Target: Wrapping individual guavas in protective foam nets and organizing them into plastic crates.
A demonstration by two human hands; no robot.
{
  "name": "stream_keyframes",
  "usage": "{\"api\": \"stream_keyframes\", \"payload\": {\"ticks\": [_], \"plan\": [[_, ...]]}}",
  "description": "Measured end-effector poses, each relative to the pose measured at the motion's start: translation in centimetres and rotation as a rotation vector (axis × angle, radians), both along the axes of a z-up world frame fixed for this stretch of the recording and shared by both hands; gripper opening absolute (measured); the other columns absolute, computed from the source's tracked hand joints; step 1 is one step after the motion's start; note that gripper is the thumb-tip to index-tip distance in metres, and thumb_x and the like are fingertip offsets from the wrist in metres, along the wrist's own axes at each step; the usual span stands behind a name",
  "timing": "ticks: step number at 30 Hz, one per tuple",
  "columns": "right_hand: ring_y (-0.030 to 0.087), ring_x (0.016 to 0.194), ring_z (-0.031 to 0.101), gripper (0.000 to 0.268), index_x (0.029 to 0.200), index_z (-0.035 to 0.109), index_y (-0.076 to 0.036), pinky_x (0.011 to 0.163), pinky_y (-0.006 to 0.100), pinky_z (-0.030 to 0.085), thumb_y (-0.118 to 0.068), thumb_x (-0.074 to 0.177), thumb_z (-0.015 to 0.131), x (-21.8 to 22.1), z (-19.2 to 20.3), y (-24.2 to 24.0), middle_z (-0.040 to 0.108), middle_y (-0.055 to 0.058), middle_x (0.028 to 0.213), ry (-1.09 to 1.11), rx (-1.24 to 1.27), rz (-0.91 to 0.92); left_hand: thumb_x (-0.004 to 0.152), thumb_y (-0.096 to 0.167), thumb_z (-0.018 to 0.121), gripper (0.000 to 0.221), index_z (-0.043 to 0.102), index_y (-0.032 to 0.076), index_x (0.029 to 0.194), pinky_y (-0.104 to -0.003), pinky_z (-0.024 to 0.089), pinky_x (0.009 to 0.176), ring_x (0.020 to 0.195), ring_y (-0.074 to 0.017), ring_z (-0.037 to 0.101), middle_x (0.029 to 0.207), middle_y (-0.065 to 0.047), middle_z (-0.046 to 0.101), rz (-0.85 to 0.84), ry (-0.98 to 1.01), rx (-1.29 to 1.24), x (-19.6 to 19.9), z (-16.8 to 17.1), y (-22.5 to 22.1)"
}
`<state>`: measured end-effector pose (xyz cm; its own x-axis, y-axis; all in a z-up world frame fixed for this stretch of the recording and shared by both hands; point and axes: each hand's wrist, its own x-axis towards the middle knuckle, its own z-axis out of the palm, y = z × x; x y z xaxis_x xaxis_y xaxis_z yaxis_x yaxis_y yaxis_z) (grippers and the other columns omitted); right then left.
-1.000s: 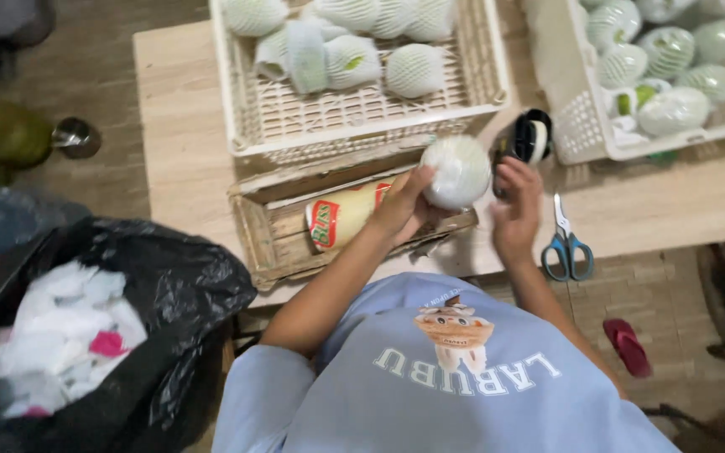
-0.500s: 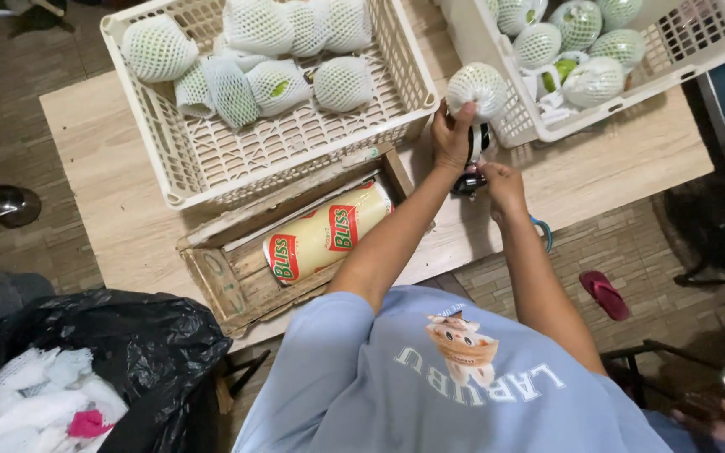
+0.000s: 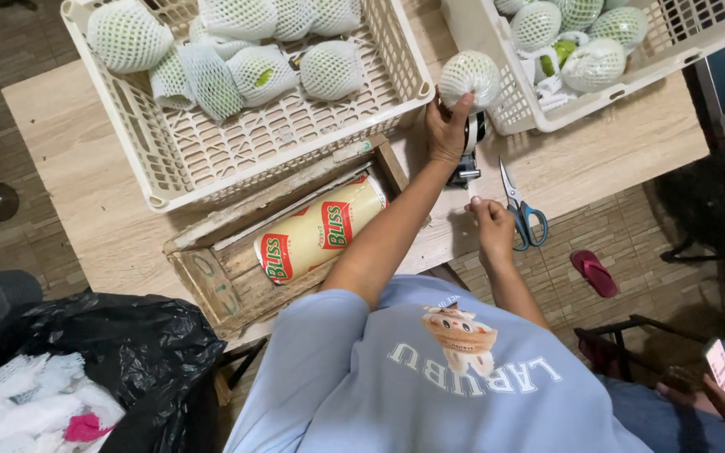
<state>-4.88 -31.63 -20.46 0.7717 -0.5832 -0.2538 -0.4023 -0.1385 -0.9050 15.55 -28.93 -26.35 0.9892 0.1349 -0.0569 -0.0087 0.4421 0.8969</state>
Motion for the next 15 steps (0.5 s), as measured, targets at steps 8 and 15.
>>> {"api": "stream_keyframes", "payload": {"ticks": [8, 15], "plan": [[0.015, 0.065, 0.056, 0.032, 0.075, 0.061, -0.012, 0.061, 0.032, 0.044, -0.024, 0.104, 0.066, 4.3, -8.0, -3.5, 0.061, 0.006, 0.067, 0.089, 0.018, 0.119, 0.078, 0.050, 0.080, 0.072, 0.059, 0.007, 0.132, -0.042, 0.054, 0.101, 0.118, -0.0302, 0.064, 0.123, -0.016, 0.067, -0.107, 0.044, -0.079, 0.3, 3.3, 1.3], [0.023, 0.051, 0.065, 0.028, 0.077, 0.071, -0.005, 0.044, 0.035, 0.052, -0.024, 0.098, 0.067, 3.5, -12.3, -7.1, 0.065, 0.012, 0.061, 0.302, -0.081, 0.216, 0.082, 0.052, 0.084, 0.083, 0.046, 0.011, 0.143, -0.046, 0.058, 0.089, 0.114, -0.0290, 0.057, 0.131, -0.018, 0.054, -0.312, 0.096, -0.125, -2.6, 8.0, 4.0]]}}
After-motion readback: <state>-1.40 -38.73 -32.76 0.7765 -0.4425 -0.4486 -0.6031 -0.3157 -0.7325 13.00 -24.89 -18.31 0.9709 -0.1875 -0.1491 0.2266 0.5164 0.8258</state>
